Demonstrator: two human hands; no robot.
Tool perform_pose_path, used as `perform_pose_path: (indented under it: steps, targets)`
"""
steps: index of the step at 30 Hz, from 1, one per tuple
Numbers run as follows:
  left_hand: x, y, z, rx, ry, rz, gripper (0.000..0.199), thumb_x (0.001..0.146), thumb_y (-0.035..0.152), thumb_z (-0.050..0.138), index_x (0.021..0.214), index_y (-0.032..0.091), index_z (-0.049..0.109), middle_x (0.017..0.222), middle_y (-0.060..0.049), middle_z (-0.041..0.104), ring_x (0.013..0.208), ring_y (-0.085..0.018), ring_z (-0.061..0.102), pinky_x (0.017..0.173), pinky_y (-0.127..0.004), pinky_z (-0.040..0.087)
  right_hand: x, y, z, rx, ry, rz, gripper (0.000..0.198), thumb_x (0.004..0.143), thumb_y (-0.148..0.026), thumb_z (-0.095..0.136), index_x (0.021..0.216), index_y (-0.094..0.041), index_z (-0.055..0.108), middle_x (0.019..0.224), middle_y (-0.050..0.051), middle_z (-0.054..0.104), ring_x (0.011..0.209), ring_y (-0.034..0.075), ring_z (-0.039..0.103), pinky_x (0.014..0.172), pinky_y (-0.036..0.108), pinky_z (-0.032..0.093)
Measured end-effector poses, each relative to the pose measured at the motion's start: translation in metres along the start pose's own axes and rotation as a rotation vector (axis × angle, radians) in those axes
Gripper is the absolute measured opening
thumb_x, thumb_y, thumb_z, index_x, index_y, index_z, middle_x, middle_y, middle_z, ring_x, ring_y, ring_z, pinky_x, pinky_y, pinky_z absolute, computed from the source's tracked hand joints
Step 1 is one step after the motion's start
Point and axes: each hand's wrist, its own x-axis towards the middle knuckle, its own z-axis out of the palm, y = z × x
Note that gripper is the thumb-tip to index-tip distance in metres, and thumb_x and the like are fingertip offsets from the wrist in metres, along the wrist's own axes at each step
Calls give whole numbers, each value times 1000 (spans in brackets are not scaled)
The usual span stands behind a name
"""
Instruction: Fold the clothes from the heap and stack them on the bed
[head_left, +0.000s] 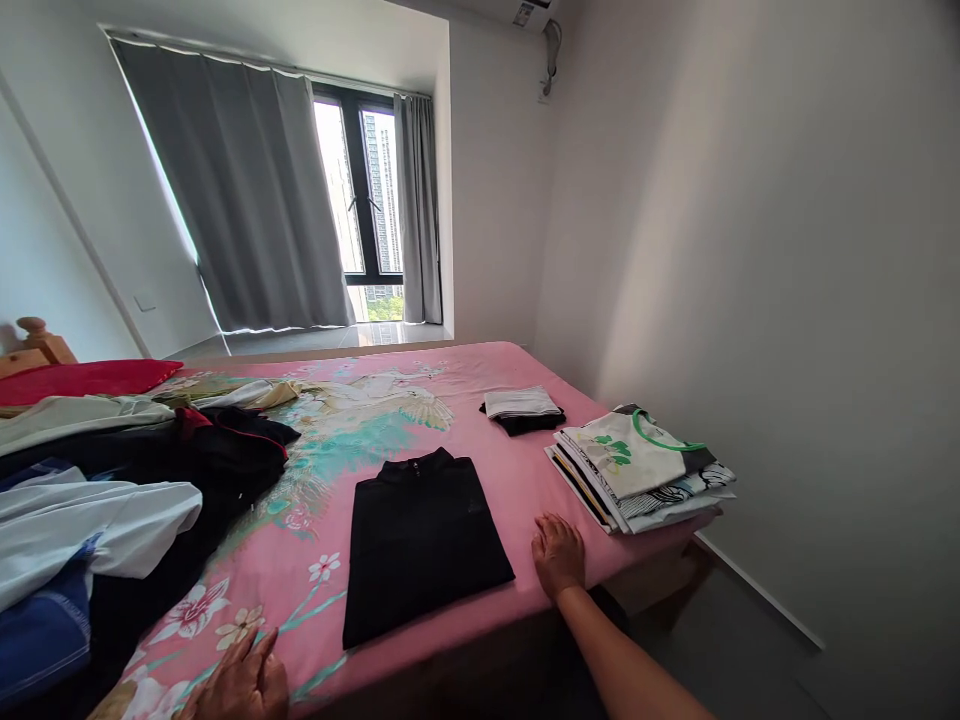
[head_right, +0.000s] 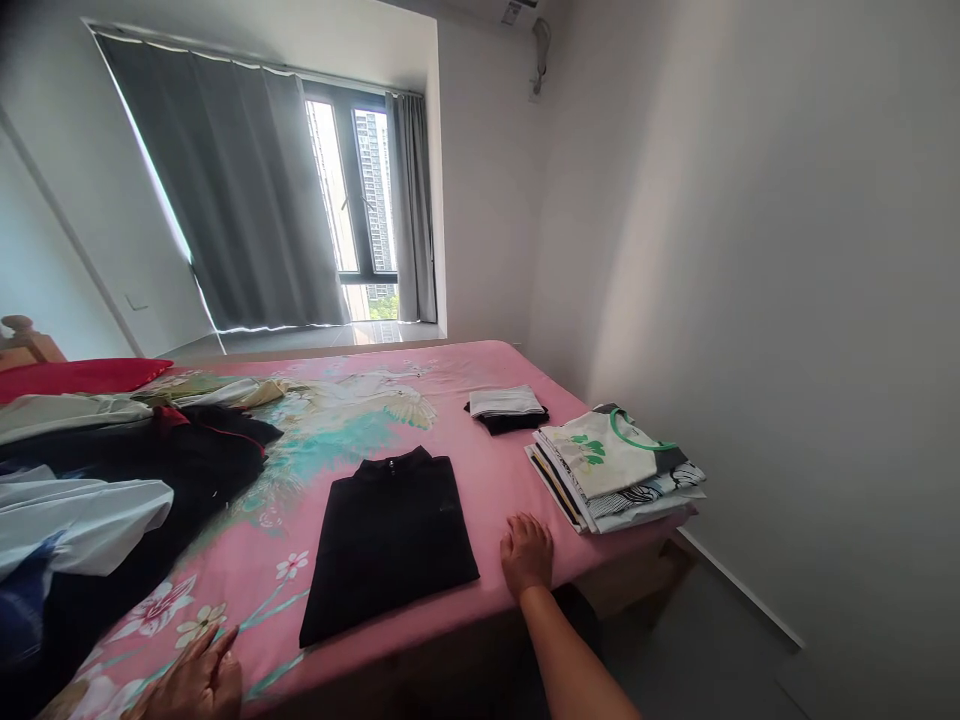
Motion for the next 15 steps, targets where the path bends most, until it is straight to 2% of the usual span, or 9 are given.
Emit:
perform_pose_path:
  steps: [4, 9, 12, 15]
  targets:
    - [-1, -4, 3, 41, 13, 21, 47, 68, 29, 41, 109, 28, 65, 118, -3, 65, 120, -27, 50, 102, -43, 33, -2, 0, -1, 13, 5, -8, 37, 84, -24, 39, 113, -20, 62, 127, 6, 57, 123, 19, 44, 110, 35, 18]
    - [-8, -13, 7, 153, 54, 91, 44, 76, 33, 38, 106, 19, 67, 128, -11, 58, 119, -25, 52, 105, -40, 30, -6, 7, 3, 50, 14, -40, 40, 84, -26, 36, 112, -17, 63, 125, 9, 58, 122, 21, 45, 109, 38, 22]
    - [-19, -16, 8, 158, 56, 54, 41, 79, 32, 37, 107, 23, 66, 128, -7, 59, 122, -23, 49, 109, -41, 25, -10, 14, 5, 153, 13, -72, 41, 83, -31, 36, 106, -16, 65, 120, 12, 61, 117, 24, 50, 106, 39, 29]
    - [-39, -14, 11, 114, 46, -11, 41, 82, 32, 34, 108, 24, 66, 127, -7, 59, 125, -24, 46, 111, -46, 22, -23, 15, 8, 336, -64, 57, 44, 80, -47, 36, 99, -20, 65, 112, 13, 64, 107, 29, 57, 97, 42, 40]
